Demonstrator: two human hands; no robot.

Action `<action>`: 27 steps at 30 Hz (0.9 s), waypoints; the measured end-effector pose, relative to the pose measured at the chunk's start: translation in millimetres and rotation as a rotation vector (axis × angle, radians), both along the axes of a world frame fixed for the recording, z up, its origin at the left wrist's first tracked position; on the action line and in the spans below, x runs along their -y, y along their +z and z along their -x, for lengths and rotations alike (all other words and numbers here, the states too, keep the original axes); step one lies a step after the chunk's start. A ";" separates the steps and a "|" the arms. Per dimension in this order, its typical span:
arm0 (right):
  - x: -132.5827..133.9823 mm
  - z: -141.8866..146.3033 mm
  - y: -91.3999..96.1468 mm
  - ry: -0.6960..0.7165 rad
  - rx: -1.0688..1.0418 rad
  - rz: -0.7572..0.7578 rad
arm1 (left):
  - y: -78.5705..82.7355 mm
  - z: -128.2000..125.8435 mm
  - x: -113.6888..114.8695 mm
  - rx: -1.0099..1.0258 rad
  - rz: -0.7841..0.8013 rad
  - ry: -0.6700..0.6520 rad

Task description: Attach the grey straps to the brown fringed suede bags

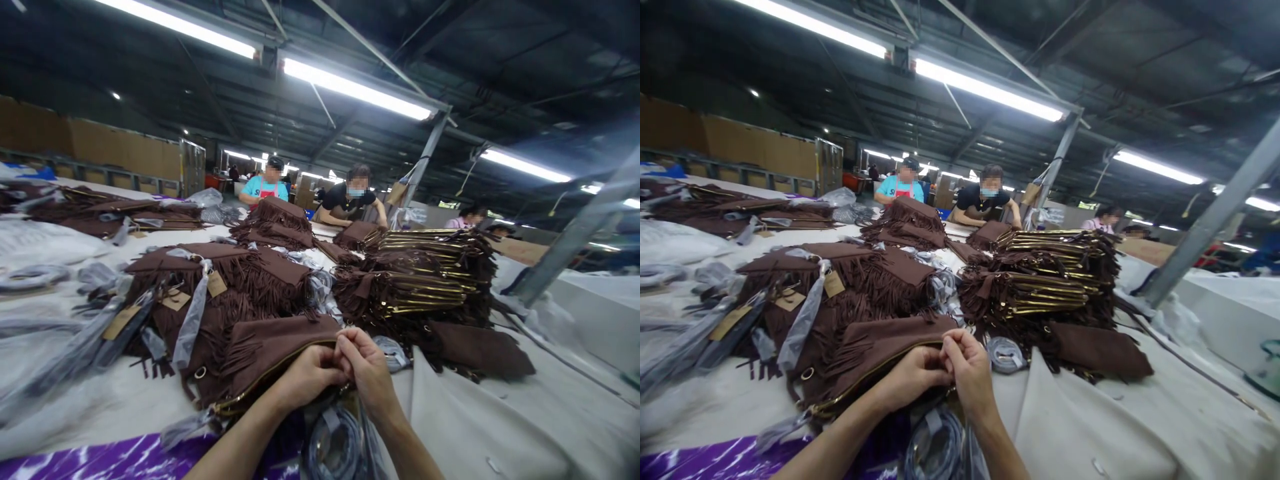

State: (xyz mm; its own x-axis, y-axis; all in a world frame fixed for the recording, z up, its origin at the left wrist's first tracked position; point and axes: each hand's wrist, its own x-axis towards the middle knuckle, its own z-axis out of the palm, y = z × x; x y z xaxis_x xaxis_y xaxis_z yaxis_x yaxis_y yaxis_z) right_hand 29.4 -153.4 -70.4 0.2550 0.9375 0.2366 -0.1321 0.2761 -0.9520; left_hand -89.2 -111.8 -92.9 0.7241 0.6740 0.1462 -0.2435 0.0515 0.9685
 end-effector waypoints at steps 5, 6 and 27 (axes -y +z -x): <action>0.6 -2.0 3.0 0.013 -0.094 0.021 | -2.5 0.1 -0.3 -0.104 -0.004 0.024; 2.5 -3.8 3.4 0.012 -0.118 0.019 | -2.2 0.5 -0.3 -0.097 -0.001 0.021; 12.8 -74.9 -21.3 -0.413 0.805 -0.023 | -12.5 -1.8 -2.9 -0.266 -0.132 0.060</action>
State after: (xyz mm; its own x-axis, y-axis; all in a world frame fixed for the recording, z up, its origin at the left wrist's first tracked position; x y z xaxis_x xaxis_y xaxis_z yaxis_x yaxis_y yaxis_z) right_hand 104.2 -166.3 -91.7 0.3195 0.8009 0.5064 0.6855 0.1735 -0.7071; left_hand -87.5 -108.9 -105.4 0.7079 0.7049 0.0455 0.0210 -0.0854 0.9961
